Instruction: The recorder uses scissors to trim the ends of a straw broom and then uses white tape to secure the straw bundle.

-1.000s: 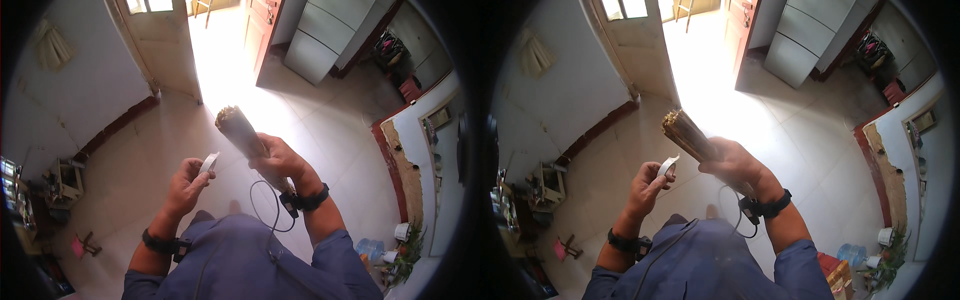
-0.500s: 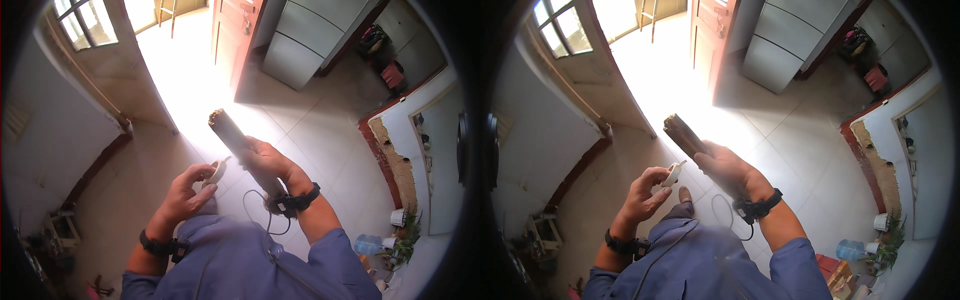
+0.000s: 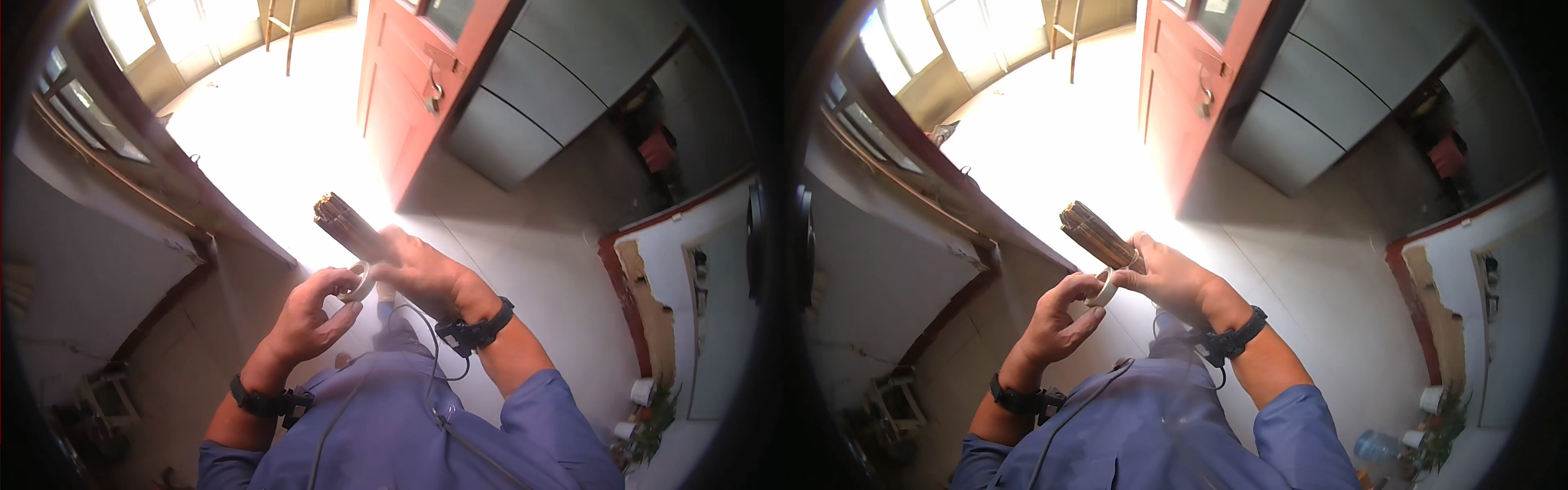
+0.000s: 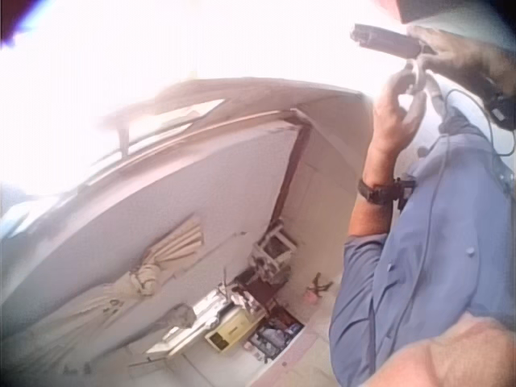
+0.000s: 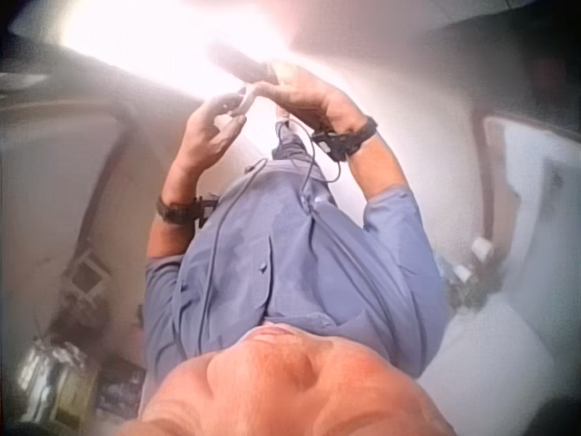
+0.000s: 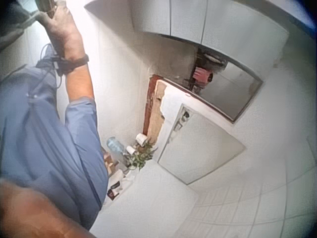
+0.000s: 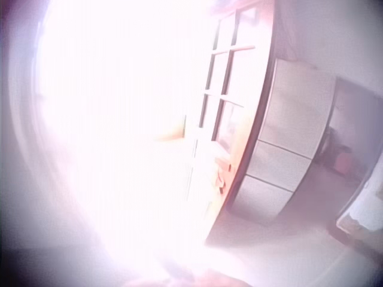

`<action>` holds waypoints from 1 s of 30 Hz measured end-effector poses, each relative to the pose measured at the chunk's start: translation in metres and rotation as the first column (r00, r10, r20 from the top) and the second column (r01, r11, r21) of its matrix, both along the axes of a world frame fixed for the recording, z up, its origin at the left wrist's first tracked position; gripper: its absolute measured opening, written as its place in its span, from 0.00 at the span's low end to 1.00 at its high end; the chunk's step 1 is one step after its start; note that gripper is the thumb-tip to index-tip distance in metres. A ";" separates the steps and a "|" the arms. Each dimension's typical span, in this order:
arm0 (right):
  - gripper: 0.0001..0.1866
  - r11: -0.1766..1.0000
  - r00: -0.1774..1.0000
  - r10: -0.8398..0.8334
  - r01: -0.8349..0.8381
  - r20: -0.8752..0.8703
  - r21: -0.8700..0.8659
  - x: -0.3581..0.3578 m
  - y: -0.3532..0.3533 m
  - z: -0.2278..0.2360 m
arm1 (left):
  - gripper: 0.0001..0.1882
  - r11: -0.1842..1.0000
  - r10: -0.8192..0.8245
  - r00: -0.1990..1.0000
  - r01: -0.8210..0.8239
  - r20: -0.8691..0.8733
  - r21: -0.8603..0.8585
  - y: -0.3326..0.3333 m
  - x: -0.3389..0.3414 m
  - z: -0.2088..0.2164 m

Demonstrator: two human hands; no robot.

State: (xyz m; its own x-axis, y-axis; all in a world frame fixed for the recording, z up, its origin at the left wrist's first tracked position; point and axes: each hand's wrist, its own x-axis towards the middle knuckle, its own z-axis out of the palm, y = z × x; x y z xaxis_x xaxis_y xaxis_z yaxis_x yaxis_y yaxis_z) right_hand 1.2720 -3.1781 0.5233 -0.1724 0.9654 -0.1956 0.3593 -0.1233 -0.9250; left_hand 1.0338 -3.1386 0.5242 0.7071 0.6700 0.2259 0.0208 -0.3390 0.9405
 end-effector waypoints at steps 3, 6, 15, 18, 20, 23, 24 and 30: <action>0.51 1.000 0.999 0.024 -0.023 -0.032 0.019 0.031 0.058 -0.017 | 0.18 0.999 0.046 0.999 -0.046 -0.029 0.000 0.046 0.028 -0.010; 0.50 0.995 0.995 0.098 -0.098 0.010 0.016 0.055 0.113 -0.011 | 0.15 0.994 0.105 0.988 -0.107 -0.111 -0.009 0.084 0.047 -0.010; 0.34 0.982 0.967 0.187 -0.189 -0.173 0.006 0.082 0.269 -0.014 | 0.08 0.941 0.336 0.933 -0.339 -0.130 -0.002 0.206 0.077 -0.032; 0.24 0.970 0.944 0.229 -0.241 -0.237 -0.022 0.075 0.329 -0.020 | 0.07 0.890 0.367 0.914 -0.399 -0.172 -0.220 0.249 0.072 -0.039; 0.24 0.958 0.906 0.255 -0.283 -0.339 -0.038 0.063 0.365 -0.025 | 0.08 0.886 0.422 0.896 -0.440 -0.137 -0.148 0.278 0.061 -0.054; 0.22 0.938 0.875 0.235 -0.319 -0.424 -0.139 0.049 0.411 -0.023 | 0.09 0.842 0.491 0.859 -0.511 -0.148 -0.171 0.307 0.055 -0.049; 0.22 0.923 0.856 0.263 -0.357 -0.444 -0.142 0.043 0.426 -0.022 | 0.10 0.829 0.512 0.844 -0.534 -0.160 -0.165 0.318 0.051 -0.046; 0.20 0.834 0.759 0.436 -0.542 -0.483 -0.099 0.003 0.520 -0.022 | 0.11 0.695 0.665 0.719 -0.695 -0.202 -0.186 0.365 0.029 -0.038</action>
State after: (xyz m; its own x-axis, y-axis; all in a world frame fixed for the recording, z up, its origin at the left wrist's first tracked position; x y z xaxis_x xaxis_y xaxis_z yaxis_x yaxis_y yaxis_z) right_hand 1.2748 -2.6581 0.5010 -0.7248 0.6645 -0.1822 0.0065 -0.2578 -0.9662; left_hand 1.0627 -2.7733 0.4867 0.0463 0.9977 -0.0498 0.2660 0.0357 0.9633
